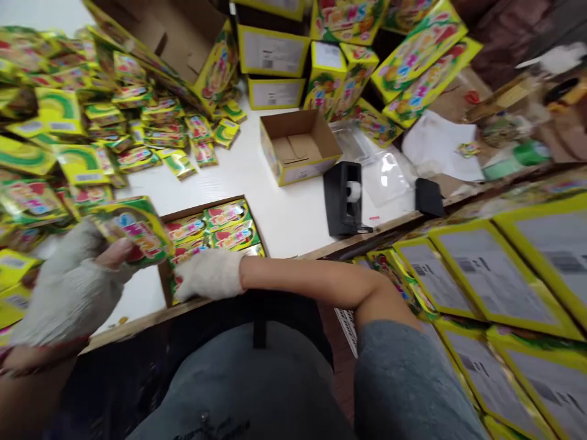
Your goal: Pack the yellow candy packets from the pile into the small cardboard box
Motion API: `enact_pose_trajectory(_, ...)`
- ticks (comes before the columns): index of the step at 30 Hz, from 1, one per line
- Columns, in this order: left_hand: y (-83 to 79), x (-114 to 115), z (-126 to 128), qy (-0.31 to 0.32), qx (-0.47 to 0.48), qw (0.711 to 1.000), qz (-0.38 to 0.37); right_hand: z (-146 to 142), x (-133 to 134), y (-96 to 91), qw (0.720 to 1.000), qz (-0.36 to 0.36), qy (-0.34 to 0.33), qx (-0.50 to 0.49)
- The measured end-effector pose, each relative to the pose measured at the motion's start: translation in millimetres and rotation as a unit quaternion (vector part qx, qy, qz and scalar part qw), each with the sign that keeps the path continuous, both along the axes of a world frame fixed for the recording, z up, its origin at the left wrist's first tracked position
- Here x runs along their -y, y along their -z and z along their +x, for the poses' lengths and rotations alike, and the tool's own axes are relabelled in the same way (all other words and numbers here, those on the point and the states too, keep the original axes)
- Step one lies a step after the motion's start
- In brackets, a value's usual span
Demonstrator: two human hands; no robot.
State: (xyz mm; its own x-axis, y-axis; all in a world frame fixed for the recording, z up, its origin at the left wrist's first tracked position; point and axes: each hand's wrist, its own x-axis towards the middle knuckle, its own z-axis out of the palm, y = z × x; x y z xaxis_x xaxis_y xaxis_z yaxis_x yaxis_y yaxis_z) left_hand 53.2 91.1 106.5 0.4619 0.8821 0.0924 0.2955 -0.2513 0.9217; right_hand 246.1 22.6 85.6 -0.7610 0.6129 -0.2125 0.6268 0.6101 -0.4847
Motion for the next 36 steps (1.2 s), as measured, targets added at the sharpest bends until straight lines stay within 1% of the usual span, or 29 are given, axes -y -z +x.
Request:
enact_pose_trajectory(1, 1.7, 0.8, 1.7, 0.001, 0.033, 0.999, -0.017, 3.8, 2.1, 4.1, 0.999, -0.014, 0.027, -0.043)
enact_pose_trajectory(2, 3.6, 2.3, 2.4, -0.004, 0.063, 0.997, -0.039, 8.2, 5.1, 7.8, 0.992, -0.035, 0.074, -0.094)
enact_pose_trajectory(3, 5.3, 4.3, 2.2, -0.009, 0.089, 0.993, -0.072, 13.4, 8.6, 11.2, 0.977, -0.058, 0.142, -0.149)
enact_pose_trajectory(4, 7.0, 6.7, 1.4, -0.010, 0.106, 0.988, -0.109, 19.5, 11.8, 14.2, 0.947, -0.067, 0.238, -0.203)
enact_pose_trajectory(5, 8.4, 9.1, 0.5, 0.001, 0.105, 0.985, -0.139, 26.2, 14.3, 16.5, 0.913, -0.079, 0.320, -0.242)
enact_pose_trajectory(6, 9.6, 11.3, -0.2, 0.004, 0.095, 0.982, -0.164, 33.3, 15.8, 18.1, 0.879, -0.100, 0.382, -0.267)
enact_pose_trajectory(7, 10.4, 13.4, -0.6, 0.011, 0.083, 0.980, -0.178, 40.3, 16.1, 18.4, 0.846, -0.117, 0.437, -0.284)
enact_pose_trajectory(8, 10.8, 15.2, -0.4, 0.021, 0.066, 0.981, -0.179, 46.8, 15.4, 17.4, 0.821, -0.126, 0.471, -0.297)
enact_pose_trajectory(9, 10.9, 16.8, 0.5, 0.033, 0.047, 0.984, -0.167, 52.3, 14.1, 14.9, 0.810, -0.113, 0.489, -0.305)
enact_pose_trajectory(10, 10.8, 18.1, 1.9, 0.051, 0.026, 0.988, -0.141, 56.5, 12.2, 11.1, 0.810, -0.087, 0.492, -0.307)
enact_pose_trajectory(11, 10.7, 18.9, 3.9, 0.072, 0.002, 0.992, -0.103, 59.2, 9.9, 6.6, 0.819, -0.054, 0.483, -0.304)
enact_pose_trajectory(13, 11.1, 18.5, 8.8, 0.108, -0.056, 0.993, -0.007, 60.7, 4.2, -2.5, 0.851, 0.004, 0.445, -0.280)
enact_pose_trajectory(14, 12.1, 17.0, 11.3, 0.114, -0.086, 0.989, 0.043, 59.8, 0.8, -5.8, 0.867, 0.019, 0.424, -0.262)
enact_pose_trajectory(16, 15.6, 11.5, 15.6, 0.100, -0.150, 0.976, 0.125, 55.9, -6.5, -8.0, 0.893, 0.019, 0.394, -0.217)
enact_pose_trajectory(18, 20.8, 4.6, 17.3, 0.082, -0.216, 0.956, 0.180, 50.6, -12.8, -5.0, 0.907, -0.002, 0.387, -0.166)
enact_pose_trajectory(19, 23.6, 1.7, 16.9, 0.087, -0.251, 0.943, 0.200, 47.8, -14.9, -2.4, 0.911, -0.016, 0.387, -0.138)
enact_pose_trajectory(22, 30.8, -1.1, 11.0, 0.136, -0.344, 0.894, 0.253, 39.7, -15.0, 5.5, 0.924, -0.049, 0.375, -0.048)
enact_pose_trajectory(24, 33.2, 2.2, 5.1, 0.154, -0.377, 0.869, 0.282, 35.4, -10.1, 10.1, 0.934, -0.050, 0.353, -0.001)
enact_pose_trajectory(25, 33.4, 4.7, 2.3, 0.152, -0.384, 0.863, 0.291, 33.7, -6.7, 12.7, 0.939, -0.040, 0.342, 0.011)
enact_pose_trajectory(28, 31.8, 12.4, -2.7, 0.144, -0.373, 0.865, 0.302, 29.7, 2.7, 23.9, 0.948, 0.032, 0.317, -0.017)
enact_pose_trajectory(30, 31.0, 16.5, -3.3, 0.157, -0.361, 0.867, 0.305, 26.7, 5.1, 33.6, 0.950, 0.074, 0.300, -0.036)
enact_pose_trajectory(32, 31.1, 19.7, -3.0, 0.188, -0.374, 0.855, 0.305, 22.7, 3.9, 41.5, 0.957, 0.080, 0.279, -0.007)
enact_pose_trajectory(34, 29.8, 22.9, -3.1, 0.221, -0.405, 0.838, 0.293, 20.3, 1.4, 44.0, 0.965, 0.069, 0.252, 0.031)
enact_pose_trajectory(36, 24.3, 26.5, -3.8, 0.248, -0.422, 0.826, 0.280, 25.7, -0.9, 40.0, 0.972, 0.063, 0.227, 0.011)
